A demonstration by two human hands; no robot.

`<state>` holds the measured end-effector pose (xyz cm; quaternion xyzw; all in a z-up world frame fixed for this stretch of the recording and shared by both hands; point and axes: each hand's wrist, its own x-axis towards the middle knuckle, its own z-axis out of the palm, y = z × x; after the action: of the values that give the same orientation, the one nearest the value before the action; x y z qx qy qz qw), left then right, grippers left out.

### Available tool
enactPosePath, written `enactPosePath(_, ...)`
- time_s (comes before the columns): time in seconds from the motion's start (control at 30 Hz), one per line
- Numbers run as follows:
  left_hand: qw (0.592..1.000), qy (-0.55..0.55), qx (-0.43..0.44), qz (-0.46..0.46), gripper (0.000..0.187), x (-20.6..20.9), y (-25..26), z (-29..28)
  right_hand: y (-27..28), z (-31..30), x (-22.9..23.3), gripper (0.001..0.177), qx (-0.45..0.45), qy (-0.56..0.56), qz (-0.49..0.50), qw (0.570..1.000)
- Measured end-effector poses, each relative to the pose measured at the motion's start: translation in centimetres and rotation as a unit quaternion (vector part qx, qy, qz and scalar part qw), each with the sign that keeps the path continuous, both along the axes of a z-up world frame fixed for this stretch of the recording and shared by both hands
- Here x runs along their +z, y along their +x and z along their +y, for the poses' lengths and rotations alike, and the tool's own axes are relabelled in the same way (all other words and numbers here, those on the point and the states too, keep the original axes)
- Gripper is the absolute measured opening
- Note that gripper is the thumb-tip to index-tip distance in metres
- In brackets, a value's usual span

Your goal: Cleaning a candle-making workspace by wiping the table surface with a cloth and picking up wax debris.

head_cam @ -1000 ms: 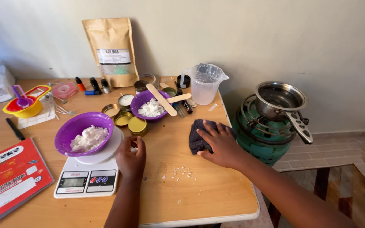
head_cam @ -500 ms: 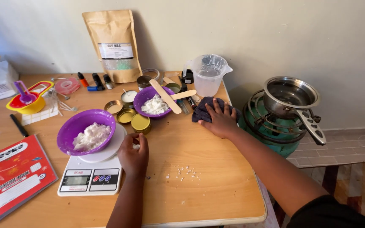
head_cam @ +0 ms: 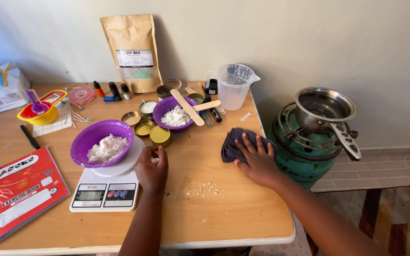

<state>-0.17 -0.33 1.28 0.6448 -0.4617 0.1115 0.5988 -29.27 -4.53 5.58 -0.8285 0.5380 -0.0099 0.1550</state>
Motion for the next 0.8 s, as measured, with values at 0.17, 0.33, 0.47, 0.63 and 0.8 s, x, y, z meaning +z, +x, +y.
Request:
enactPosePath(0.17, 1.0, -0.006, -0.017, 0.008, 0.003, 0.1, -0.3, 0.4, -1.2, 4.8, 0.7, 0.061, -0.013, 0.026, -0.015, 0.999)
enactPosePath(0.33, 1.0, -0.007, -0.015, 0.001, 0.004, -0.1, -0.3, 0.3, -1.5, 5.2, 0.4, 0.059, -0.033, 0.03, -0.019, 0.999)
enactPosePath(0.47, 1.0, 0.008, -0.016, -0.006, 0.004, -0.2, -0.2, 0.1, -0.7, 2.8, 0.3, 0.062, -0.047, 0.024, -0.022, 0.998)
enactPosePath(0.63, 1.0, 0.013, -0.016, -0.001, 0.003, 0.1, -0.4, 0.0, 0.9, -1.2, 0.4, 0.063, -0.086, -0.002, 0.003, 0.996)
enactPosePath(0.8, 1.0, 0.025, -0.013, 0.001, 0.003, 0.4, -0.4, -0.1, 2.2, -5.3, -0.4, 0.064, -0.115, -0.017, -0.017, 0.993)
